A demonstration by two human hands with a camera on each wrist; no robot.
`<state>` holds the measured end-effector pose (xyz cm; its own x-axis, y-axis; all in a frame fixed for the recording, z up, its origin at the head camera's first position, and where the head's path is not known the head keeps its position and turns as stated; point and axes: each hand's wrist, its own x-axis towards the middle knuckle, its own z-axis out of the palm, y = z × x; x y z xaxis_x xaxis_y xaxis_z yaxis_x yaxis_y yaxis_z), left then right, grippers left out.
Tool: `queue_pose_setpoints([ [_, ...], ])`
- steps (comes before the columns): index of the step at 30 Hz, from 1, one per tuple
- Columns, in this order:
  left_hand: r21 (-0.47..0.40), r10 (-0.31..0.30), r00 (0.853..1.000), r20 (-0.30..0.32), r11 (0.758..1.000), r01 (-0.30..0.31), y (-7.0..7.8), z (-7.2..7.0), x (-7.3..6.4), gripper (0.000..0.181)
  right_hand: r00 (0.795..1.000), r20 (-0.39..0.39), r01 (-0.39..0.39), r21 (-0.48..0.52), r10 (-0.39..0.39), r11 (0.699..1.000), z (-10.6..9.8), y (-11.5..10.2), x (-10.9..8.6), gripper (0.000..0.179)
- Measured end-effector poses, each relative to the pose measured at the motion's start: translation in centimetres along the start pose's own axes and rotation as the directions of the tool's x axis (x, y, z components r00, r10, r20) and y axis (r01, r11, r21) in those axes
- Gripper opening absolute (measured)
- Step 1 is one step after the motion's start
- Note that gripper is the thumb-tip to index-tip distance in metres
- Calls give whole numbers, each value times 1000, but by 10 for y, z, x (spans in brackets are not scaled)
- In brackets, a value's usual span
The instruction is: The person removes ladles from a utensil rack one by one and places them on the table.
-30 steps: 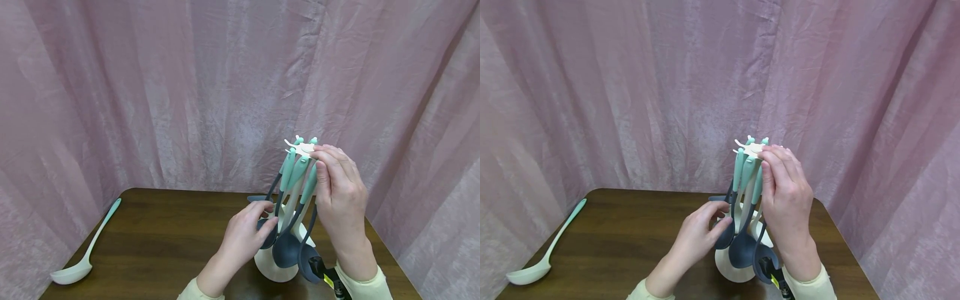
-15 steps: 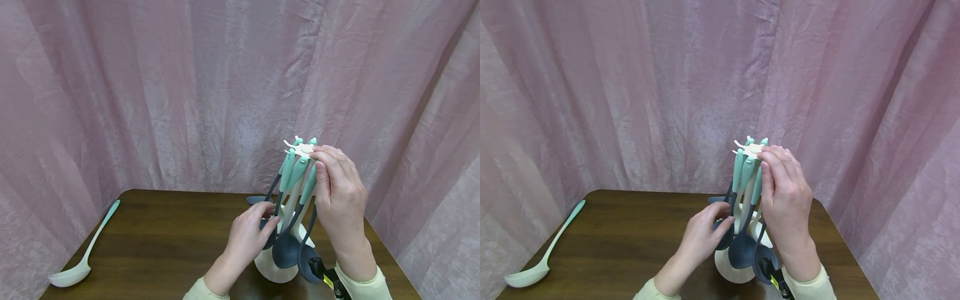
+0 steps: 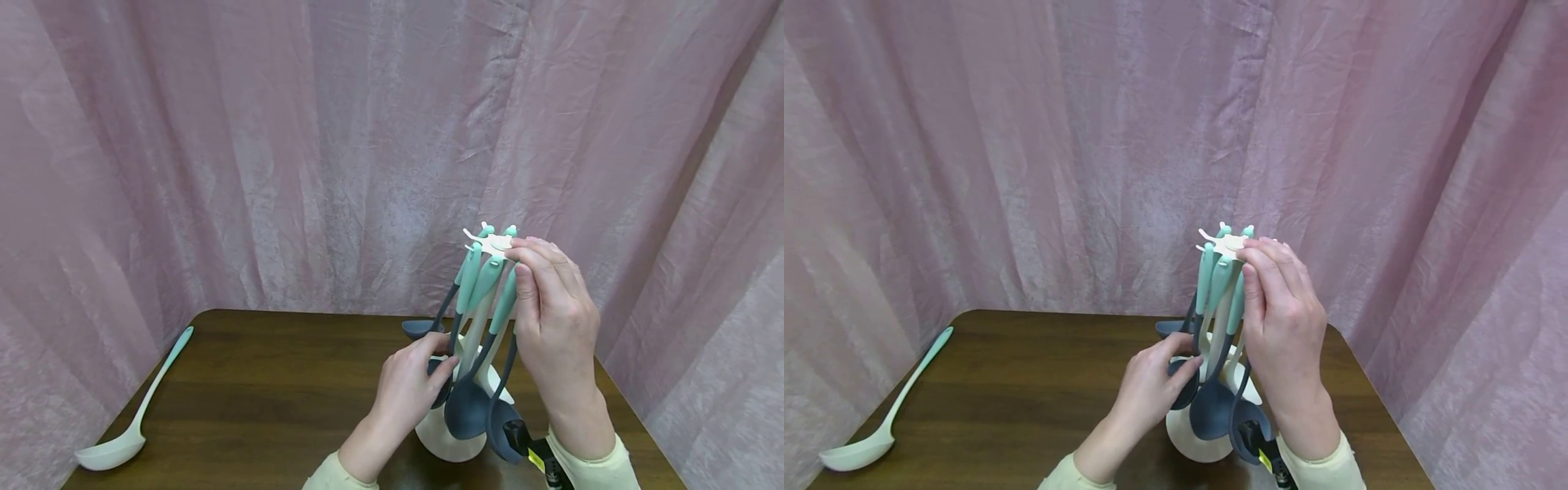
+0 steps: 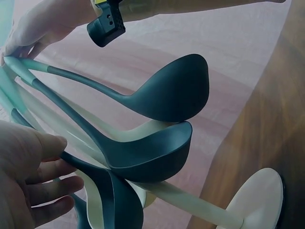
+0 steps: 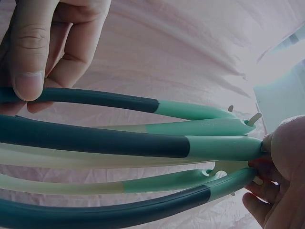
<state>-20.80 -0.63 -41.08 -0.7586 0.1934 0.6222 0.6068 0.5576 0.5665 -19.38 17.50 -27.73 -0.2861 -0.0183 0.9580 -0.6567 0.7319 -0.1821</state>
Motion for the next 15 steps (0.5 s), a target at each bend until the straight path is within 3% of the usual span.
queue_pose_setpoints([
  [15, 30, 16, 1000, -19, 999, -15, 1, -6, 1, 18, 1000, -3, 7, -5, -7, 1000, 0, 0, 1, 21],
])
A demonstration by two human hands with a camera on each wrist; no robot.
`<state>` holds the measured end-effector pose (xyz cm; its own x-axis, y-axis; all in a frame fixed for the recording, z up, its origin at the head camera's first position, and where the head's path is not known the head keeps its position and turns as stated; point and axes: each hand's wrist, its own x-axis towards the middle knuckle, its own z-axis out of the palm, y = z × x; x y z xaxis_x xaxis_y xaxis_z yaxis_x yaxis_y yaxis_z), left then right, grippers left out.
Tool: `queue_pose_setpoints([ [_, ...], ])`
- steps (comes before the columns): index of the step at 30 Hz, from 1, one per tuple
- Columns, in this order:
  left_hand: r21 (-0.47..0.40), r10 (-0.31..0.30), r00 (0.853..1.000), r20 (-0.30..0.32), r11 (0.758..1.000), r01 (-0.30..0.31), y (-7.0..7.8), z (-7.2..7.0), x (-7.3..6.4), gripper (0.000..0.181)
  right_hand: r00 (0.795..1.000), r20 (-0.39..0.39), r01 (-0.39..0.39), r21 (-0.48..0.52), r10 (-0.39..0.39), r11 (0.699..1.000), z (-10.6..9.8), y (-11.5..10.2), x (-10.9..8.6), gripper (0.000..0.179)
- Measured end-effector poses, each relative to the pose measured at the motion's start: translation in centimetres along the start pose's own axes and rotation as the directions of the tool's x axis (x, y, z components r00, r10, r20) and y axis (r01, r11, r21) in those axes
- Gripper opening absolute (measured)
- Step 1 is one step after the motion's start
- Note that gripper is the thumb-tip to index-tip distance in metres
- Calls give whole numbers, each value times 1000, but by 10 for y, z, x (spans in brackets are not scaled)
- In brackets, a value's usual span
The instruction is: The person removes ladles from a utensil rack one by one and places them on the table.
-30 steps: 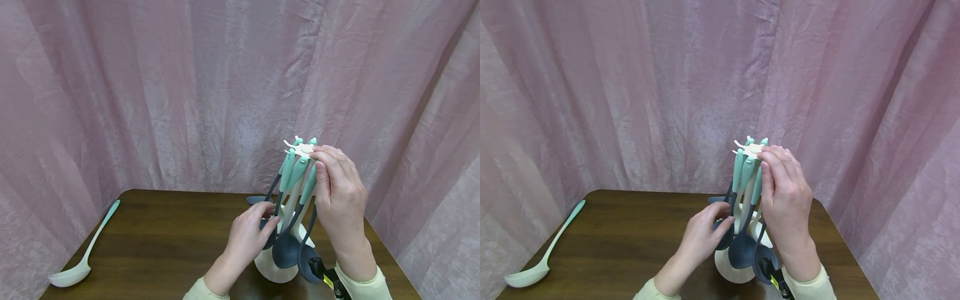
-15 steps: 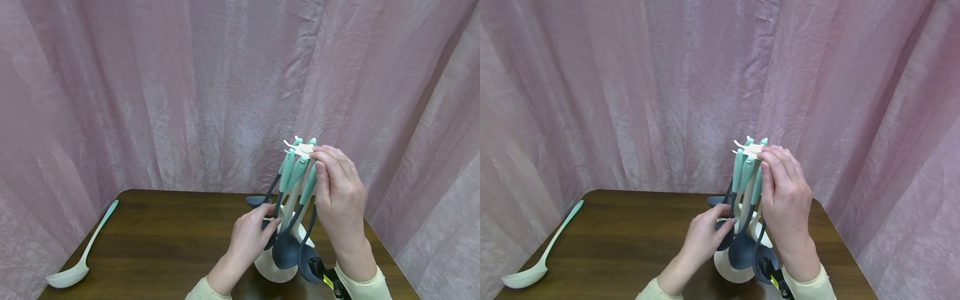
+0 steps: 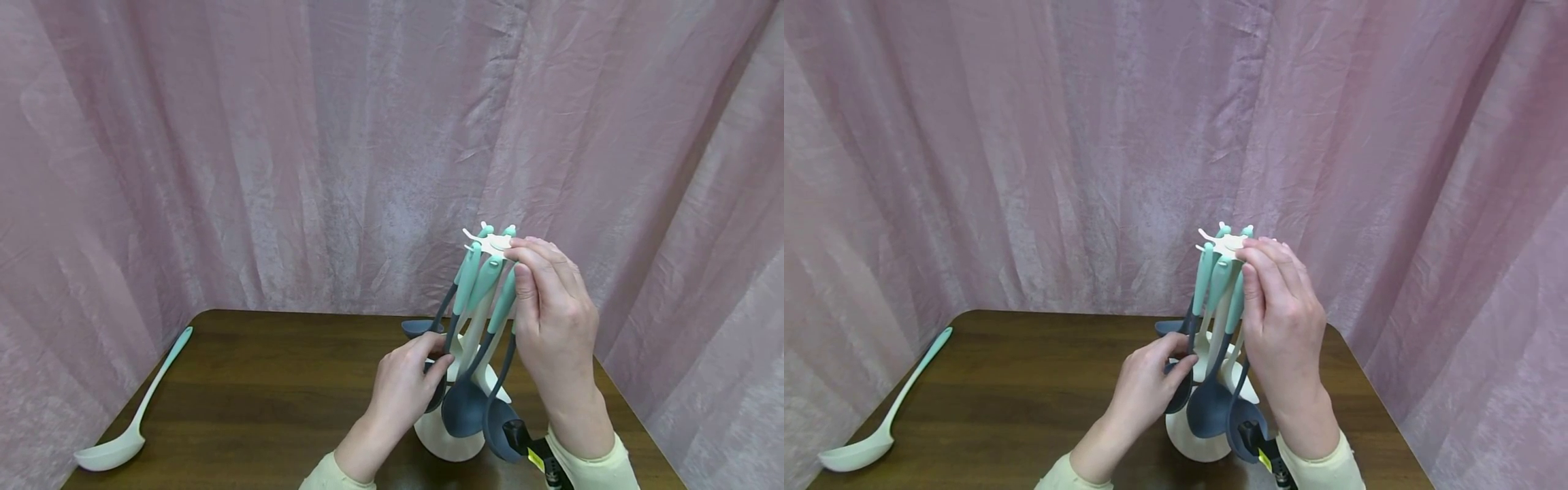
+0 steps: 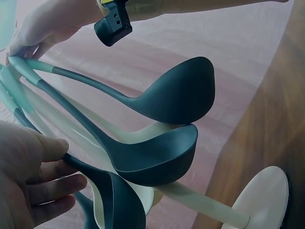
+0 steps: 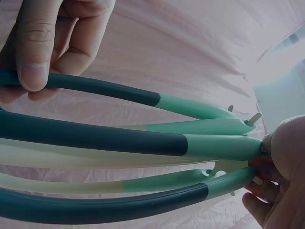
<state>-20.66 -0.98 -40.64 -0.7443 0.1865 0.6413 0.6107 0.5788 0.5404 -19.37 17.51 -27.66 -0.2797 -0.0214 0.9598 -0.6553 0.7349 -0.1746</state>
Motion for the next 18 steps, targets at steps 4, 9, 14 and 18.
queue_pose_setpoints([
  [4, 13, 1, 1000, -6, 1000, 0, 1, -2, 0, 18, 1000, -1, 1, -2, -1, 1000, 0, 0, 0, 21],
  [9, 15, 0, 1000, -16, 1000, 0, 1, -5, 0, 17, 1000, 0, -2, -3, 2, 1000, 0, -1, 0, 21],
  [14, 12, 2, 1000, -20, 1000, -1, 2, -7, 0, 17, 1000, -2, -2, -4, 2, 1000, 0, -2, 0, 21],
  [18, 11, 5, 1000, -21, 1000, -4, 3, -9, 0, 17, 1000, -3, -1, -3, 1, 1000, -1, -2, 0, 21],
])
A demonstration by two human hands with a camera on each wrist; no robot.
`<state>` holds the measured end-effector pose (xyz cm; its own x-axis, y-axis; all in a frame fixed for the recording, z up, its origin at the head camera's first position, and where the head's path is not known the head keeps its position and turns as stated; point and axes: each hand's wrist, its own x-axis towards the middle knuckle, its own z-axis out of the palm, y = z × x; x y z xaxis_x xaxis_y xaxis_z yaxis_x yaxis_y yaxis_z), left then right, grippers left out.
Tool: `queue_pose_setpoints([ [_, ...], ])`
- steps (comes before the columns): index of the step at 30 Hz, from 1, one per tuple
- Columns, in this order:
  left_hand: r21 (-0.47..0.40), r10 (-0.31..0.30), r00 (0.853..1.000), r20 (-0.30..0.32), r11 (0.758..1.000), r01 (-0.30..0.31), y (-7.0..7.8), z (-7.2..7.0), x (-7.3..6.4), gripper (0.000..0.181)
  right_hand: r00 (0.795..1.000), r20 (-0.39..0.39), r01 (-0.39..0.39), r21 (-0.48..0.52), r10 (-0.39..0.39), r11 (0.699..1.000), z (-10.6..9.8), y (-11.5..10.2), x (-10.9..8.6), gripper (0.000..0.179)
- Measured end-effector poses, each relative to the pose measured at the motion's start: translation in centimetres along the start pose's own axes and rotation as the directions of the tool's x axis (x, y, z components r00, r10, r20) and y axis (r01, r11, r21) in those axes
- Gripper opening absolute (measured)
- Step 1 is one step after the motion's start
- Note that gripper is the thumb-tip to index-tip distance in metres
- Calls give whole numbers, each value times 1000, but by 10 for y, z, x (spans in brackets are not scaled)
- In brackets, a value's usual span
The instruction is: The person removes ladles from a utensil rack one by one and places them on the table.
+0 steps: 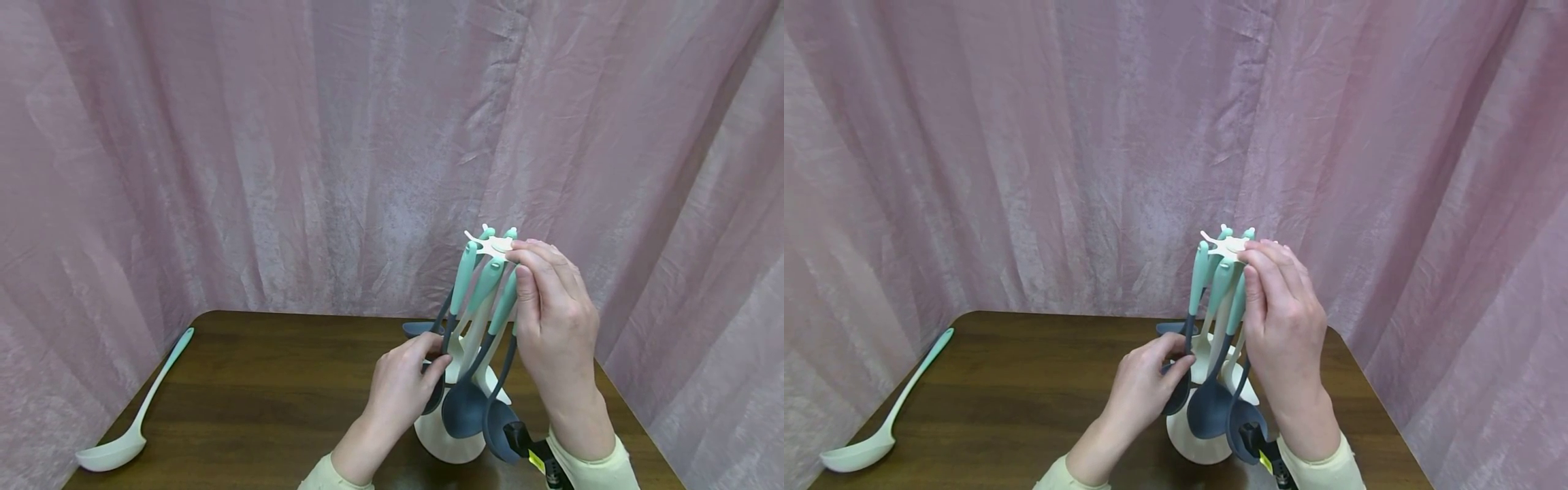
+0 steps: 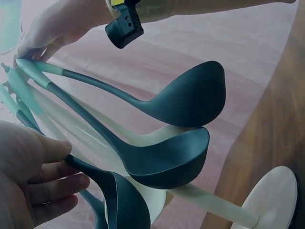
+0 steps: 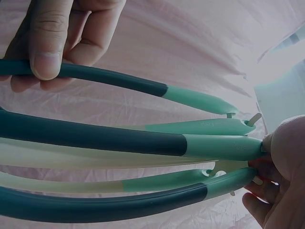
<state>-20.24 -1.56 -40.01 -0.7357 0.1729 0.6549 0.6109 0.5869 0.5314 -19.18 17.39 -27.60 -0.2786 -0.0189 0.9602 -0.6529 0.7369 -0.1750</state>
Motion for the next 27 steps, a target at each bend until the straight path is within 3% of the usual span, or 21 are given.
queue_pose_setpoints([
  [27, 11, 22, 999, -36, 1000, -22, 4, -11, 2, 17, 1000, -1, -5, 6, 5, 1000, 1, 1, 0, 21],
])
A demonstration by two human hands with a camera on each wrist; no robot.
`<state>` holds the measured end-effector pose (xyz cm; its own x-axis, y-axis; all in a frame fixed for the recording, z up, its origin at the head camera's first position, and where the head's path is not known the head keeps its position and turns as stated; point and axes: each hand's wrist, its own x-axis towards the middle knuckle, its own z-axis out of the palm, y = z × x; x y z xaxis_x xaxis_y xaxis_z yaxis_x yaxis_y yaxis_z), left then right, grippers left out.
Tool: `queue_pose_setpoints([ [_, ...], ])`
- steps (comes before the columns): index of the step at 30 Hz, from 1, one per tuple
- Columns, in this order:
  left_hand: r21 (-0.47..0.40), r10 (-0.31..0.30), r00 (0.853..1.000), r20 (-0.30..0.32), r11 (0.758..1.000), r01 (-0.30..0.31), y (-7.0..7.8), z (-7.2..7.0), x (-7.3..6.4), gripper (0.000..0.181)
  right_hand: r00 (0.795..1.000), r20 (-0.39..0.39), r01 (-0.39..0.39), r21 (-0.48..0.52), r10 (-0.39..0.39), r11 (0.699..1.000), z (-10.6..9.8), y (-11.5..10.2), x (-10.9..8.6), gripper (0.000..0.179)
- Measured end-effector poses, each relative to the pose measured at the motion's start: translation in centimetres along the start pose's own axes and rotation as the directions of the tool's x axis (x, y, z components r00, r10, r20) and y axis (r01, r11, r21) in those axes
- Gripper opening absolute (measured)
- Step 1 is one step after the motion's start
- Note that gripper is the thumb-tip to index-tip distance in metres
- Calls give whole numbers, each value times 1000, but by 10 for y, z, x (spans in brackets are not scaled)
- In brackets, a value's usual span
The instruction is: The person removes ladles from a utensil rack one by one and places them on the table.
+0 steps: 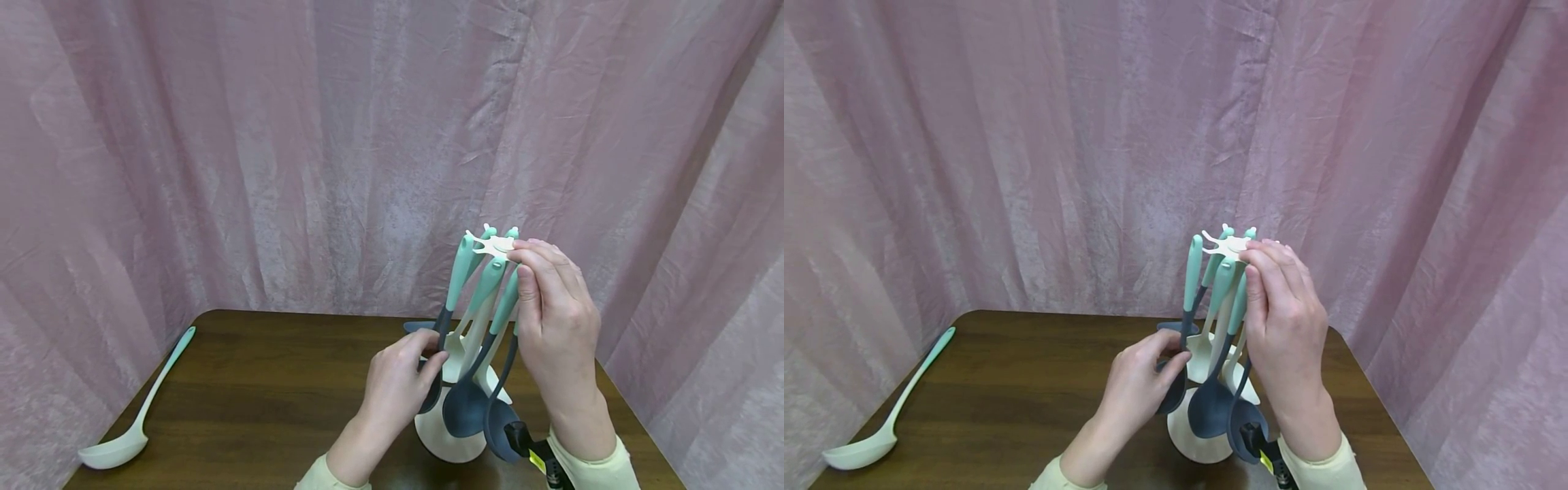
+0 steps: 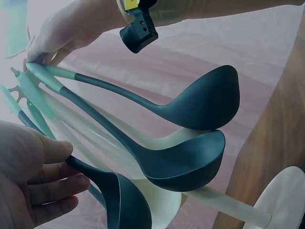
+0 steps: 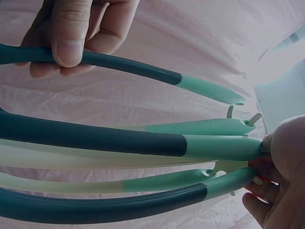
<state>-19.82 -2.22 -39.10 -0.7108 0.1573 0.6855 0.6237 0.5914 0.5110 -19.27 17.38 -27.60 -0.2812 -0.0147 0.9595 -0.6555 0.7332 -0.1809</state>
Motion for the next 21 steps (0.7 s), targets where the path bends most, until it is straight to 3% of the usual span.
queue_pose_setpoints([
  [21, 17, 9, 1000, -18, 1000, -9, 0, -7, -5, 18, 1000, -1, 1, -1, -1, 1000, -1, -2, -1, 21],
])
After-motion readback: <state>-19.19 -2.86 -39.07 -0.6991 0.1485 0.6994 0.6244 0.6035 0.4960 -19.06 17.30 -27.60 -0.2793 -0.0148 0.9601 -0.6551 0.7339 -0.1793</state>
